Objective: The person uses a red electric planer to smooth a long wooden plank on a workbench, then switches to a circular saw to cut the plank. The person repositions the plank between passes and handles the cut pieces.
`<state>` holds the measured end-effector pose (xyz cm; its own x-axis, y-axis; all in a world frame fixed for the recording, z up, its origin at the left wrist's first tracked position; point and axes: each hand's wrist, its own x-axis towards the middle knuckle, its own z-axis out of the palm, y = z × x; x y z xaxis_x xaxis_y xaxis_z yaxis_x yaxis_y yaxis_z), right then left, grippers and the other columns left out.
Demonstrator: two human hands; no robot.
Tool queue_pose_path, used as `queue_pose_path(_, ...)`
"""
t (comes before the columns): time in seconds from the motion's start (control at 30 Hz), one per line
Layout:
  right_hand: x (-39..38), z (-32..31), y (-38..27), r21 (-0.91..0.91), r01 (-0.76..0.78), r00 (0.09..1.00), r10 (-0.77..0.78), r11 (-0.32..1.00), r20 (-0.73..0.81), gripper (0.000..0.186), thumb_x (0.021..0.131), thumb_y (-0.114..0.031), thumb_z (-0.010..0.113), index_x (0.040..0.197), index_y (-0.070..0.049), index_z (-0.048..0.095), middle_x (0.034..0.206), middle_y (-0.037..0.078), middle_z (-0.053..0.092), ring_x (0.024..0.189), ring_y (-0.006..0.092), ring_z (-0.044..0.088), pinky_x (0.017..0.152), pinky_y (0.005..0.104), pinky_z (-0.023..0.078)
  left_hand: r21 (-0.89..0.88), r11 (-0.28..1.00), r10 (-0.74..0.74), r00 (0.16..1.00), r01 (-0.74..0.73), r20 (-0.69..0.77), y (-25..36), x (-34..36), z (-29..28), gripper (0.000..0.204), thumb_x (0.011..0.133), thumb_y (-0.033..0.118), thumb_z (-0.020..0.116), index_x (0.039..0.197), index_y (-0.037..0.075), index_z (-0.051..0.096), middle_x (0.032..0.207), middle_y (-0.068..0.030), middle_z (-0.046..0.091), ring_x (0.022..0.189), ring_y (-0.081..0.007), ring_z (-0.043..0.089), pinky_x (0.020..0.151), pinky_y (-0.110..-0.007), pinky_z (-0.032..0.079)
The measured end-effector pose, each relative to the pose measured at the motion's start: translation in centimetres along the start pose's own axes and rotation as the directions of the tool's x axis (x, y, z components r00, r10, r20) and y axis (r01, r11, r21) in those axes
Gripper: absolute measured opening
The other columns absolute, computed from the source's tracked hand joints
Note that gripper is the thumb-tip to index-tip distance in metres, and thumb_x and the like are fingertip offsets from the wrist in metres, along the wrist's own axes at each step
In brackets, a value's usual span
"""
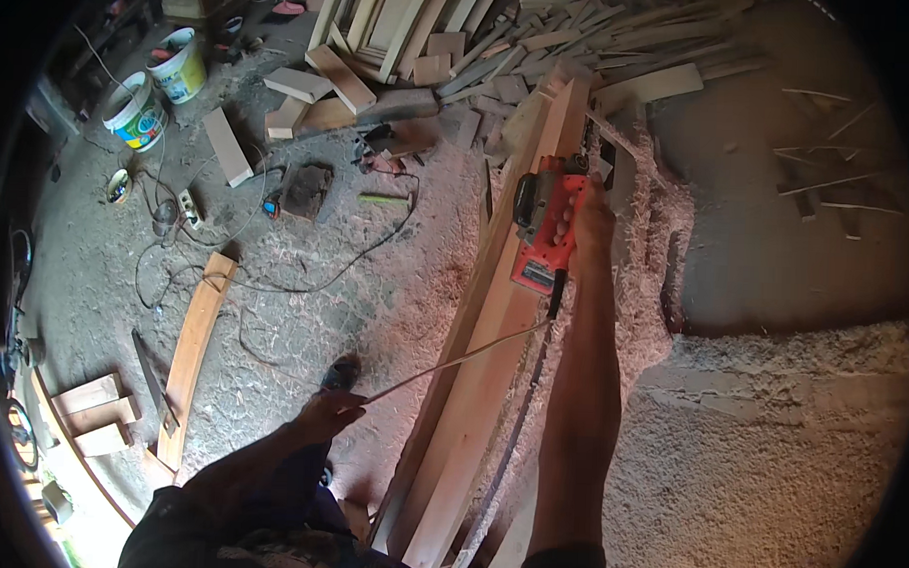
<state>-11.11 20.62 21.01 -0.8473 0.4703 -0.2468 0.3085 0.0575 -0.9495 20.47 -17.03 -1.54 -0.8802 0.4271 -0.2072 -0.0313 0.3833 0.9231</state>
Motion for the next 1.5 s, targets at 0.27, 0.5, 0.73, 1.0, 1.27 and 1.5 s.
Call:
queue_pose_path(0.27,-3.5,-1.0,0.9,0.007,-0.069,0.997,0.069,0.998,0.031,0.058,0.101,-0.066,0.053,0.094,-0.009,0.056,0.065,0.002,0.053,0.045,0.0146,0.051,0.04,0.0334,0.043,0.039,0.997,-0.059,0.994,0.063,-0.088,-1.6,-0.8,-3.9,0.027,0.095,0.031,0.075,0.112,0.01,0.077,0.106,-0.0144,0.077,0.096,-0.0333,0.075,0.083,-0.042,0.058)
queue_pose_path(0.5,-30.6,-6.7,7.5,0.063,-0.162,0.986,0.159,0.985,0.049,0.06,0.101,-0.066,0.054,0.097,-0.006,0.057,0.067,0.003,0.056,0.044,0.012,0.05,0.037,0.0288,0.041,0.196,0.981,-0.012,0.995,-0.007,0.095,-1.4,-6.4,-7.9,0.023,0.098,0.026,0.072,0.112,0.008,0.077,0.107,-0.0133,0.076,0.102,-0.0291,0.074,0.089,-0.039,0.058)
queue_pose_path(0.73,-57.7,-10.7,15.3,0.024,-0.299,0.952,0.3,0.954,-0.057,0.066,0.101,-0.067,0.051,0.101,-0.002,0.062,0.065,0.005,0.058,0.044,0.0121,0.054,0.037,0.027,0.04,0.135,0.981,0.092,0.943,-0.142,0.321,0.1,-15.8,-3.1,0.023,0.097,0.03,0.072,0.11,0.012,0.078,0.111,-0.0116,0.075,0.104,-0.0298,0.073,0.091,-0.04,0.059)
queue_pose_path(1.0,-74.3,-11.6,19.8,0.011,-0.282,0.957,0.282,0.959,-0.072,0.064,0.103,-0.059,0.048,0.114,0.002,0.065,0.058,0.003,0.056,0.048,0.0119,0.057,0.043,0.0286,0.044,0.232,0.785,0.286,0.669,-0.574,0.686,-0.9,-23.2,2.7,0.023,0.1,0.03,0.061,0.103,0.012,0.076,0.097,-0.0085,0.073,0.1,-0.0301,0.069,0.089,-0.048,0.056)
queue_pose_path(1.27,-69.3,-11.5,18.0,0.042,-0.27,0.96,0.273,0.962,-0.069,0.064,0.101,-0.064,0.053,0.102,-0.001,0.063,0.061,0.001,0.054,0.047,0.0109,0.054,0.04,0.028,0.039,0.249,0.896,0.187,0.822,-0.367,0.537,1.2,-22.2,0.7,0.021,0.097,0.031,0.068,0.108,0.017,0.079,0.101,-0.0084,0.075,0.102,-0.029,0.071,0.09,-0.044,0.057)
queue_pose_path(1.5,-62.4,-10.2,14.7,0.084,-0.272,0.959,0.277,0.959,-0.065,0.064,0.1,-0.068,0.055,0.099,-0.004,0.059,0.067,0.002,0.056,0.046,0.0097,0.051,0.039,0.0262,0.039,0.288,0.929,0.107,0.915,-0.231,0.389,-2.5,-20.8,-0.5,0.02,0.096,0.031,0.067,0.102,0.015,0.079,0.097,-0.01,0.074,0.098,-0.0328,0.071,0.086,-0.046,0.056)
